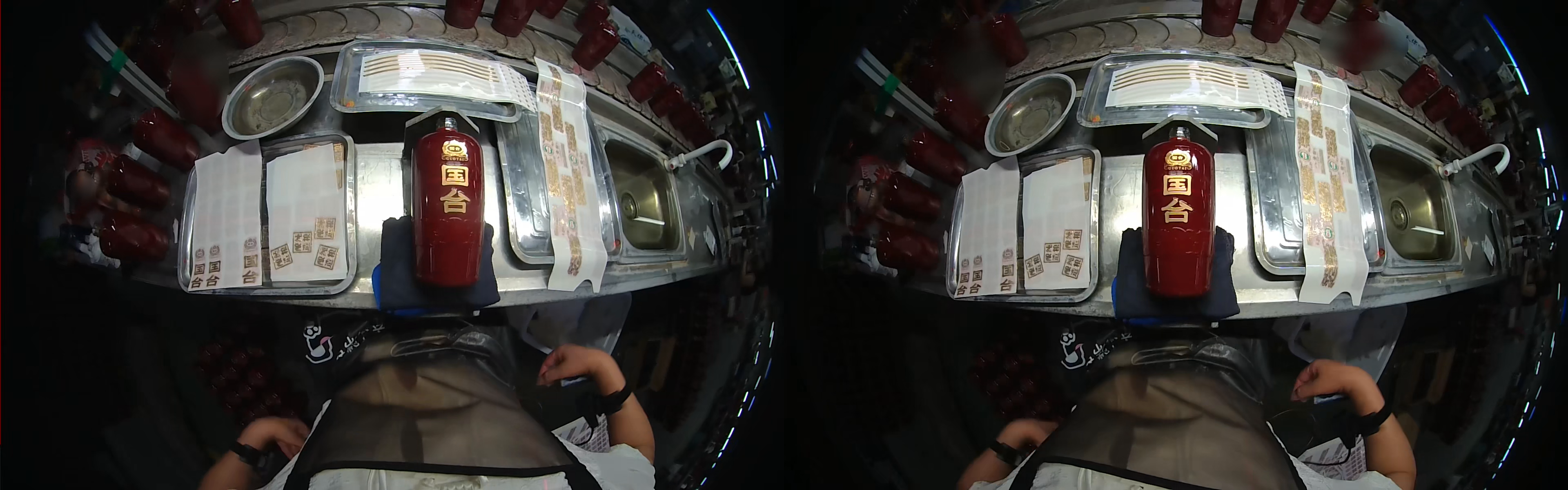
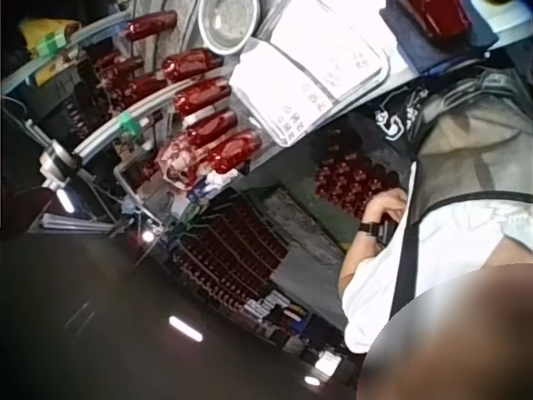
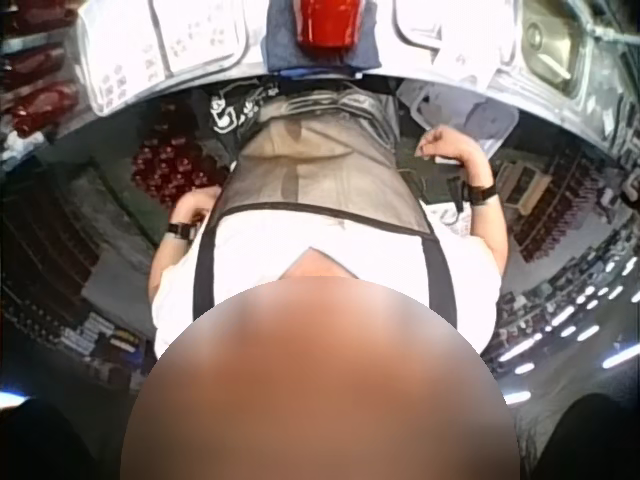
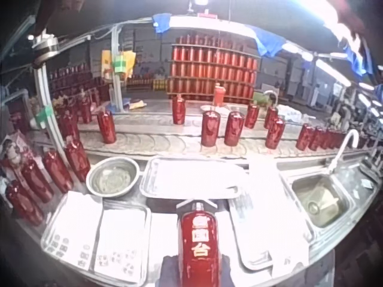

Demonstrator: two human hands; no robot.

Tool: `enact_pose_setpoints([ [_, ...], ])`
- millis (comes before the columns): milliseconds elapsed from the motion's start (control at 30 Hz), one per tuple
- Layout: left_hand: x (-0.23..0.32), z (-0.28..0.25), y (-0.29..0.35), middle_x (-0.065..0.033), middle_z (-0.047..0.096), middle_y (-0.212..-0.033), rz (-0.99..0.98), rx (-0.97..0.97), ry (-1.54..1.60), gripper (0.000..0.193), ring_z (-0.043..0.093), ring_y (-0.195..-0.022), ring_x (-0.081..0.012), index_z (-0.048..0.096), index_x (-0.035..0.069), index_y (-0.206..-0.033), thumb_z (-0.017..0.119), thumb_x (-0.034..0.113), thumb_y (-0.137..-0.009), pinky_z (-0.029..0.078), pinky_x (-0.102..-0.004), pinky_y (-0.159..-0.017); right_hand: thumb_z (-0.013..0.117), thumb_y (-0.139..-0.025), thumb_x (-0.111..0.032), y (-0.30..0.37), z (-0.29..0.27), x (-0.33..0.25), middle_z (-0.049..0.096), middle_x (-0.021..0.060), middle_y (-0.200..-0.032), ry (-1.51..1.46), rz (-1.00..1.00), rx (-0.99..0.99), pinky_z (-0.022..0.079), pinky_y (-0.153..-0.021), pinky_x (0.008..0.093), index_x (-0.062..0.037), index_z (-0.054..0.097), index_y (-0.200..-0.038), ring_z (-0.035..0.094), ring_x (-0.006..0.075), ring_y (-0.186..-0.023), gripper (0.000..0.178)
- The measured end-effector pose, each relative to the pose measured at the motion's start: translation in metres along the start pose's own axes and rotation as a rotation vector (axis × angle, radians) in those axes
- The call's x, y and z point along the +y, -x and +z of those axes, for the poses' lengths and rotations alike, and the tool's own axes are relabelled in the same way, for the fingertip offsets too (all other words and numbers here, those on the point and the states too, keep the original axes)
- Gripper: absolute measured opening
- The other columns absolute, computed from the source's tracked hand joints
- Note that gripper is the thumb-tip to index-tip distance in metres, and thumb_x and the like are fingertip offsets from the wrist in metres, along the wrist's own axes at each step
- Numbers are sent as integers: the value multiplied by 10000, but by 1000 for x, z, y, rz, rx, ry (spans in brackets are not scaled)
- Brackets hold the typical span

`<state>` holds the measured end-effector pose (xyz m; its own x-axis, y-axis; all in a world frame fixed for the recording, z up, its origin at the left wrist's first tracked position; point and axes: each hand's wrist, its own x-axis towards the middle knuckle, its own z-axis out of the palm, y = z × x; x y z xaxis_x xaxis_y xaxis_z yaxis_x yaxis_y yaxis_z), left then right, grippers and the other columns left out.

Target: Applying labels and decorative seals to red liquor bottles at a workbench.

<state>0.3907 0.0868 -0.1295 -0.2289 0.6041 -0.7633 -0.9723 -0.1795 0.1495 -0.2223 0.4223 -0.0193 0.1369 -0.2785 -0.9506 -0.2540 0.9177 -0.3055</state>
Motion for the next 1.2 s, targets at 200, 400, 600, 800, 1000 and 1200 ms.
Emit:
enact_pose_setpoints([
  [200,237,47,161,-46,723,-837,427,417,-115,178,699,-732,-102,681,17,-1086,677,167,-990,539,-217,-609,699,-953,-203,56,-33,-157,675,18,-763,-404,-745,488,469,-610,247,-6,738,-866,585,59,-708,219],
  [400,331,42,139,-115,698,-1034,1262,1253,-520,299,688,-950,-185,662,14,-1219,671,126,-942,547,-320,-851,601,-993,-349,22,-61,-210,670,54,-767,-1173,-911,448,528,-612,275,-40,710,-923,636,123,-690,335],
  [600,407,55,124,-201,382,-1528,1413,1274,-1162,526,418,-1373,-397,680,175,-1350,746,416,-887,357,-526,-1131,663,-836,76,26,-51,-256,592,72,-1129,-821,-1082,783,528,-810,220,2,512,-1295,619,83,-944,488],
  [800,445,35,115,-204,286,-1588,1358,1238,-1468,568,269,-1466,-424,709,242,-1326,536,644,-964,172,-588,-1198,727,-839,54,19,-57,-265,616,33,-1006,-654,-1123,780,507,-735,211,-22,523,-1138,609,57,-871,370],
  [1000,470,26,116,-222,294,-1581,1365,1278,-1409,555,287,-1448,-438,710,257,-1322,420,621,-1021,184,-591,-1184,748,-828,44,10,-55,-274,638,62,-980,-247,-1302,991,497,-727,227,-2,572,-1087,613,90,-839,316],
  [1200,482,22,123,-219,291,-1599,1266,1388,-1342,536,280,-1457,-424,684,245,-1356,398,570,-1039,154,-593,-1193,742,-842,11,18,-57,-283,680,102,-959,-288,-1236,1007,523,-743,276,11,617,-1068,662,152,-834,258],
])
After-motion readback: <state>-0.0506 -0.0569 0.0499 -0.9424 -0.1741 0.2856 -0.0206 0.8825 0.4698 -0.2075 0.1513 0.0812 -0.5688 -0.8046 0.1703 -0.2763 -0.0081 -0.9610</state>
